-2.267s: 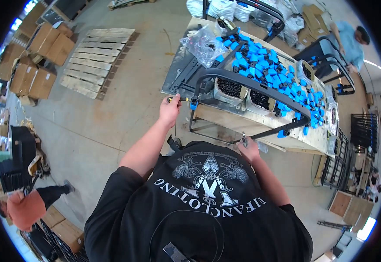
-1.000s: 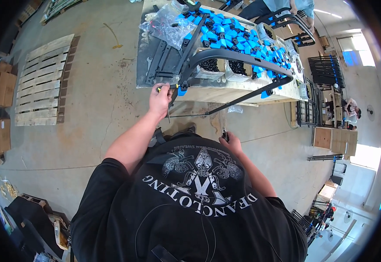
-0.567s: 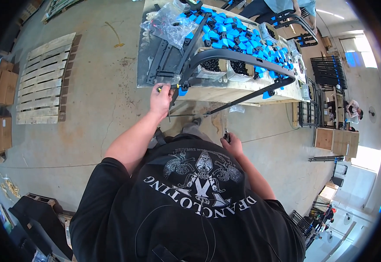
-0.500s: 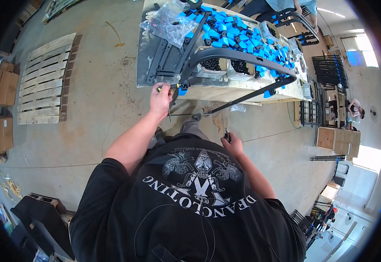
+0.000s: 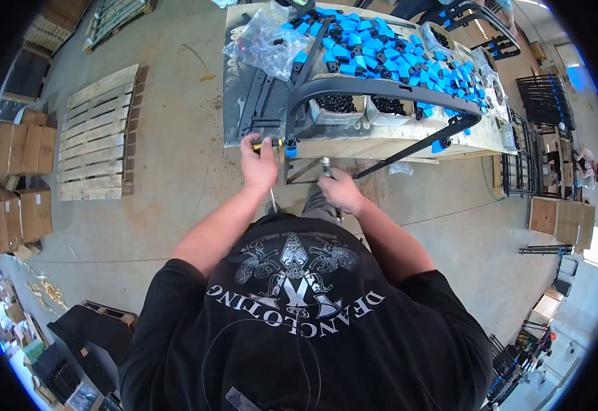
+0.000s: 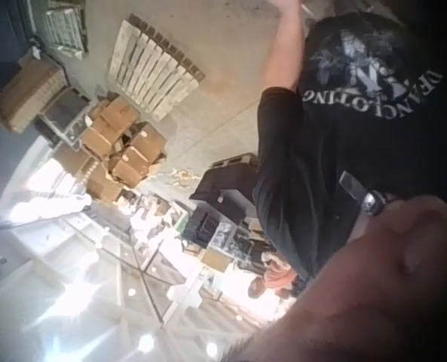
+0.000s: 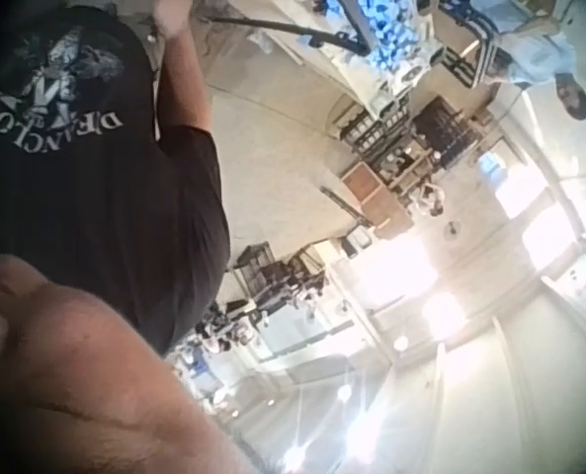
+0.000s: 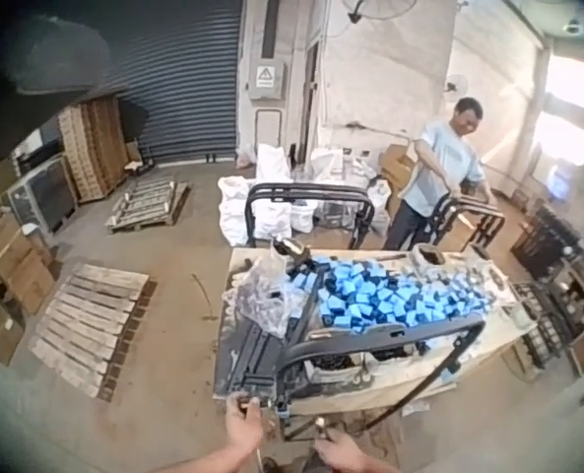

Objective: Attaching blue and black plastic components to metal furniture frames using hand tools.

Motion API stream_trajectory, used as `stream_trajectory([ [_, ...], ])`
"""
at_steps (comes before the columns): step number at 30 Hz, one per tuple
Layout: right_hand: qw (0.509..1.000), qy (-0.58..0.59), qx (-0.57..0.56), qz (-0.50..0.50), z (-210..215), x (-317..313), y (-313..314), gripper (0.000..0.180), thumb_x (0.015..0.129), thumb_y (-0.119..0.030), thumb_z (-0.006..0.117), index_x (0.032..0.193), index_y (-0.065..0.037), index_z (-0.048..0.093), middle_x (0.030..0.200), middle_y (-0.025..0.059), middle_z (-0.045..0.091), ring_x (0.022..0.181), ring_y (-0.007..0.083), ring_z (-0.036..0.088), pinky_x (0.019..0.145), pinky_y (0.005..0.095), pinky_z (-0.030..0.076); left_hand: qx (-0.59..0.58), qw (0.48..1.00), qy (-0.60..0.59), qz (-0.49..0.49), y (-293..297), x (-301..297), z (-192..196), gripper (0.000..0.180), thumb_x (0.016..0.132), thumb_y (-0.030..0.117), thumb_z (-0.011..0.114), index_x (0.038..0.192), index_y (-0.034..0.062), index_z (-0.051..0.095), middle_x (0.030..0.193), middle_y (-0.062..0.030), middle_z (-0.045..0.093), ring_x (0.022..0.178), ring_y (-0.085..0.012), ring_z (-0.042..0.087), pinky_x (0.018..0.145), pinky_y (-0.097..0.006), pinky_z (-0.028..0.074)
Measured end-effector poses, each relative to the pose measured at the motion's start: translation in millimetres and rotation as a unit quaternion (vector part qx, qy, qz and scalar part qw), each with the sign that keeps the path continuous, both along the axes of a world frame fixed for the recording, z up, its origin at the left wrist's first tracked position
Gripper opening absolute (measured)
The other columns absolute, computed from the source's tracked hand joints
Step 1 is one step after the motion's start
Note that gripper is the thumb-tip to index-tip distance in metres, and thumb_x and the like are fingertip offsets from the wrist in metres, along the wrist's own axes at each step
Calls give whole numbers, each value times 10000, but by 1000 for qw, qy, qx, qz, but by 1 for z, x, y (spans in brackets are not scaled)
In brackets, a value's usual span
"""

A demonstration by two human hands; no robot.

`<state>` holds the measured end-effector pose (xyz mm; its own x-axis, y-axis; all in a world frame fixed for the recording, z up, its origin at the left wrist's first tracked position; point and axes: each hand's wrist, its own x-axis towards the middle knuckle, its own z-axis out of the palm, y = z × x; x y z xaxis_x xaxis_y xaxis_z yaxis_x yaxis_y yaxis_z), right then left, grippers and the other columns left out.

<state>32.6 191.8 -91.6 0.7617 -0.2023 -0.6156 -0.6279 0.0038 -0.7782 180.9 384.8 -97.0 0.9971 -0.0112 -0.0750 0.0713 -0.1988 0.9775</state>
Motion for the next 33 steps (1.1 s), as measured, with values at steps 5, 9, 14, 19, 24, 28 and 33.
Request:
stream_trajectory([
  [5,993,2,116,-6,17,60,18,225,905,-203,580,881,21,578,720,118,605,644,187,577,579,360,470,-98,984,124,-84,0,10,11,182,1001,175,624,1133,158,500,657,35,463,493,-63,399,396,-254,298],
  [9,980,-72,-178,59,19,70,39,235,907,-173,560,904,61,577,807,216,656,804,354,678,729,452,537,-124,973,170,-99,-4,8,22,235,965,143,679,1104,155,489,650,40,450,467,-61,367,387,-257,265],
  [14,919,-53,-376,111,49,77,58,245,908,-169,546,957,69,581,948,303,669,981,476,662,898,522,524,-100,987,93,-83,-1,6,6,268,950,145,701,1110,151,486,672,38,466,448,-60,352,384,-260,248],
  [19,942,127,297,-92,99,93,33,271,899,-217,596,983,40,592,1006,298,679,1018,456,669,921,478,530,-66,995,50,-52,-5,4,8,230,947,175,711,1062,114,522,849,1,530,713,-82,469,599,-262,396],
  [24,892,22,-397,215,26,88,37,344,918,-276,628,1100,6,555,861,126,623,684,322,643,580,526,543,-23,994,89,-56,-11,-3,37,262,936,271,718,1036,93,553,837,-31,569,736,-128,514,669,-304,461],
  [28,928,154,331,-81,104,110,21,252,918,-307,641,969,-63,604,793,104,620,632,293,611,569,489,518,-12,997,52,-57,-8,2,21,190,966,217,686,1007,81,560,885,-18,545,807,-108,476,728,-287,439],
  [33,879,69,-400,251,63,101,38,376,862,-210,610,1092,88,618,931,209,701,787,326,704,778,457,557,51,991,-119,-44,-12,4,9,196,962,218,673,1039,70,571,855,-47,572,788,-162,529,746,-331,483],
])
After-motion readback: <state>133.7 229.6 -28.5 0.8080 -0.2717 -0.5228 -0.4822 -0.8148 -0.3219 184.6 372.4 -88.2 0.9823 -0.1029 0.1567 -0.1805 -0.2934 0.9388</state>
